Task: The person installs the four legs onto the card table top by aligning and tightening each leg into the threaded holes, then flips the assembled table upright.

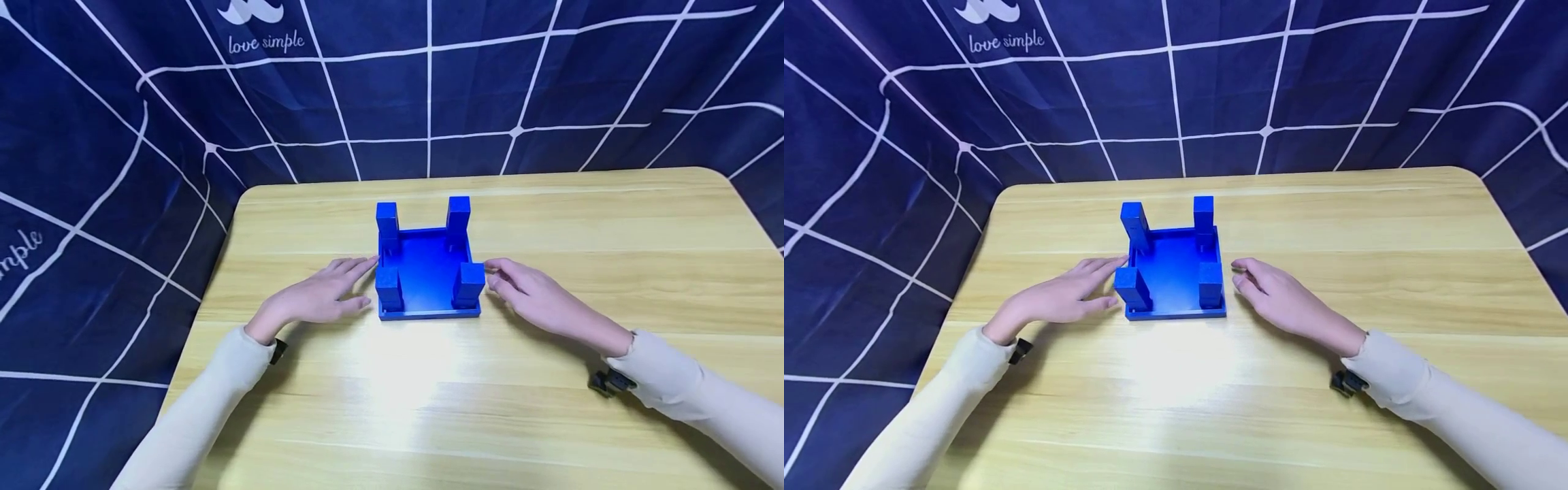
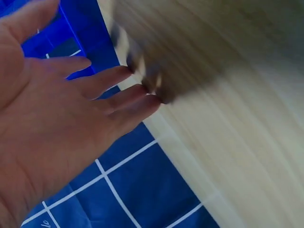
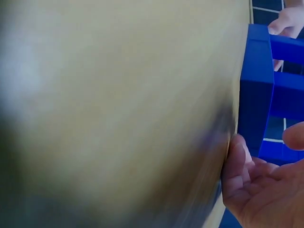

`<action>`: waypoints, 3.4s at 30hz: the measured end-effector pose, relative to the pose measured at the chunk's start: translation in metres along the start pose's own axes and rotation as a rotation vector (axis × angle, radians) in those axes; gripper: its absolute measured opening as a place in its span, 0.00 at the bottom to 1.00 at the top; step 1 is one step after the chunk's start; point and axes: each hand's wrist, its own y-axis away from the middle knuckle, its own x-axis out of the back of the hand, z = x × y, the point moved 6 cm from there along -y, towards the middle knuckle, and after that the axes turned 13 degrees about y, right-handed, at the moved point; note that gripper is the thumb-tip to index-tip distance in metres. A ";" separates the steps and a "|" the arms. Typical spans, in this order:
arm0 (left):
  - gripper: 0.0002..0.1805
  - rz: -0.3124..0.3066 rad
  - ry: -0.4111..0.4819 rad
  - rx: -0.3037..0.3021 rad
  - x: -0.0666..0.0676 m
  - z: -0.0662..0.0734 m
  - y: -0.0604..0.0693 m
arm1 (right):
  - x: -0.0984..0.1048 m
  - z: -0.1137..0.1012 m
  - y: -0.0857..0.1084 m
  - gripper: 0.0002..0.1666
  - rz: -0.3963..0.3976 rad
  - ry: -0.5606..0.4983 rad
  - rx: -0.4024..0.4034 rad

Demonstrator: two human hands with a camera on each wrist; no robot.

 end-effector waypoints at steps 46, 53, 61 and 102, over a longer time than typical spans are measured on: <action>0.50 0.379 0.256 -0.037 -0.018 -0.049 -0.073 | -0.005 0.003 -0.045 0.41 0.123 -0.024 -0.088; 0.52 0.376 0.366 0.011 -0.025 -0.058 -0.082 | -0.007 0.007 -0.041 0.42 0.126 -0.174 -0.134; 0.51 0.390 0.500 0.013 -0.023 -0.034 -0.062 | -0.017 0.004 -0.032 0.51 0.088 -0.455 -0.171; 0.27 0.534 0.928 -0.129 0.021 0.055 -0.006 | 0.057 -0.013 0.012 0.24 0.221 -0.606 -0.076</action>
